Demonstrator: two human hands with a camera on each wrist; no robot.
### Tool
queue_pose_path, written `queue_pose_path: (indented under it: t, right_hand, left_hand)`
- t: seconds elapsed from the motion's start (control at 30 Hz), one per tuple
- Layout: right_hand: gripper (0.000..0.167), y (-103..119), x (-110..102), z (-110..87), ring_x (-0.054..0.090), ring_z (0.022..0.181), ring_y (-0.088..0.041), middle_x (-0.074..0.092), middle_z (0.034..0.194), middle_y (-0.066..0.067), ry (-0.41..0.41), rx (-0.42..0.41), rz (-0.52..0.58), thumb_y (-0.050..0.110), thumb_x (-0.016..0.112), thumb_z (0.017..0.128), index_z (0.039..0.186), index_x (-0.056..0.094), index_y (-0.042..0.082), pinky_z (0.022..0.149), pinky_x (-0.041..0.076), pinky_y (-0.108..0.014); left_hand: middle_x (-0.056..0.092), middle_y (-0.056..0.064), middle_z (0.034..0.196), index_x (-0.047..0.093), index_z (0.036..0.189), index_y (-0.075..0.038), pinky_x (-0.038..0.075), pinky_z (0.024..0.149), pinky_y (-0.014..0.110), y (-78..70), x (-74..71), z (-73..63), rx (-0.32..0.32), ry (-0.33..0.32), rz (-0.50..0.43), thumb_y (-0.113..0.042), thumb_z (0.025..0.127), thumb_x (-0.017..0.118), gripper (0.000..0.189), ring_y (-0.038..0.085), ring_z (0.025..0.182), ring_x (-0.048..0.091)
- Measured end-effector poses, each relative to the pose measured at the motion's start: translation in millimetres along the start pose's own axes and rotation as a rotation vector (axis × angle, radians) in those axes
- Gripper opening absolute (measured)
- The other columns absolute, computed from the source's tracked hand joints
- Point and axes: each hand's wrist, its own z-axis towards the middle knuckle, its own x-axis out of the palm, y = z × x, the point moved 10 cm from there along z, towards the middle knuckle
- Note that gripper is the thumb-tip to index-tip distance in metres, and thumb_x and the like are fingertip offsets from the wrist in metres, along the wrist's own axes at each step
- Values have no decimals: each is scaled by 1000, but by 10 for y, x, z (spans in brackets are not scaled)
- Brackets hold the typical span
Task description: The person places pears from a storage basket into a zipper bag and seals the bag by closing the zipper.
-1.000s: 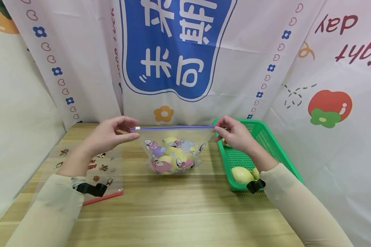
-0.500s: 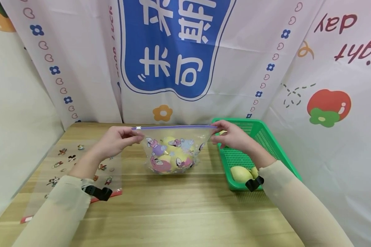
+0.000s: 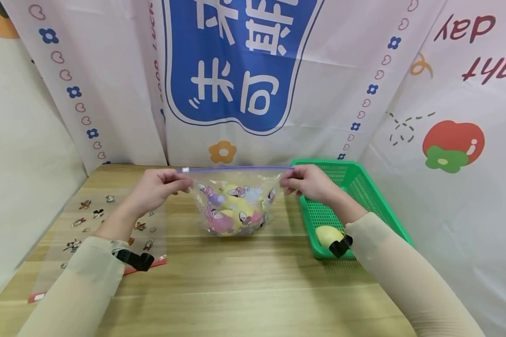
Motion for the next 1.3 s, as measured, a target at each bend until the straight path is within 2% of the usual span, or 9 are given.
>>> queue_pose_path:
  t: [0.1, 0.23, 0.33, 0.57, 0.73, 0.93, 1.07, 1.17, 1.3]
  right_hand:
    - [20, 23, -84, 30, 75, 93, -19, 79, 115, -13, -37, 11, 8, 20, 65, 112, 122, 77, 7, 86, 67, -48]
    - [22, 48, -194, 137, 74, 94, -19, 78, 119, -15, -61, 31, 44, 20, 64, 113, 123, 75, 3, 81, 66, -37]
    - [25, 43, -252, 237, 73, 92, -17, 77, 120, -15, -61, 63, 60, 21, 64, 113, 126, 72, 1, 77, 64, -29]
    - [25, -23, -317, 477, 70, 82, -12, 74, 120, -15, -74, 147, 95, 18, 63, 113, 129, 70, 0, 71, 60, -25]
    - [25, -45, -358, 634, 70, 82, -11, 74, 120, -14, -91, 163, 106, 18, 62, 114, 129, 69, 0, 66, 56, -22]
    - [21, -74, -397, 754, 72, 85, -15, 75, 115, -13, -114, 170, 66, 17, 63, 113, 124, 71, 1, 71, 59, -27]
    - [23, -132, -358, 836, 70, 87, -17, 70, 114, -11, -128, 184, 52, 19, 64, 113, 126, 71, 2, 80, 63, -35]
    - [27, -153, -306, 908, 69, 84, -17, 67, 106, -9, -125, 209, 91, 21, 63, 113, 131, 69, 1, 89, 65, -41]
    - [30, -137, -243, 1022, 74, 76, -15, 72, 95, -8, -117, 249, 239, 17, 60, 114, 135, 66, -5, 102, 66, -44]
  left_hand:
    - [83, 3, 107, 80, 123, -10, 58, 82, 22, -27, -54, 84, -9, -64, 1, -36, 111, 68, 31, 7, 94, 71]
    - [82, 0, 104, 79, 123, -8, 59, 78, 22, -108, -142, 233, -37, -150, -28, -35, 111, 68, 31, 6, 89, 71]
    - [81, -3, 102, 77, 124, -5, 59, 77, 20, -152, -178, 363, -59, -184, -70, -34, 110, 69, 33, 5, 87, 72]
    - [81, -2, 99, 77, 126, 2, 60, 77, 17, -121, -140, 641, -80, -187, -139, -23, 110, 70, 31, 7, 88, 74]
    - [81, 4, 103, 76, 127, 4, 62, 78, 16, -66, -113, 799, -98, -187, -147, -21, 110, 69, 31, 5, 86, 73]
    - [78, 11, 112, 75, 127, 2, 62, 76, 17, 32, -63, 955, -153, -181, -153, -24, 111, 69, 32, 9, 88, 73]
    - [74, 13, 126, 75, 131, -3, 59, 84, 24, 160, -20, 1016, -220, -211, -141, -31, 111, 69, 36, 15, 96, 70]
    - [76, 6, 109, 74, 133, -3, 60, 80, 24, 239, -13, 1036, -255, -242, -189, -31, 111, 68, 36, 13, 88, 71]
    - [76, -4, 82, 69, 138, 6, 67, 78, 21, 314, 26, 1055, -283, -258, -414, -22, 112, 66, 38, 5, 74, 75]
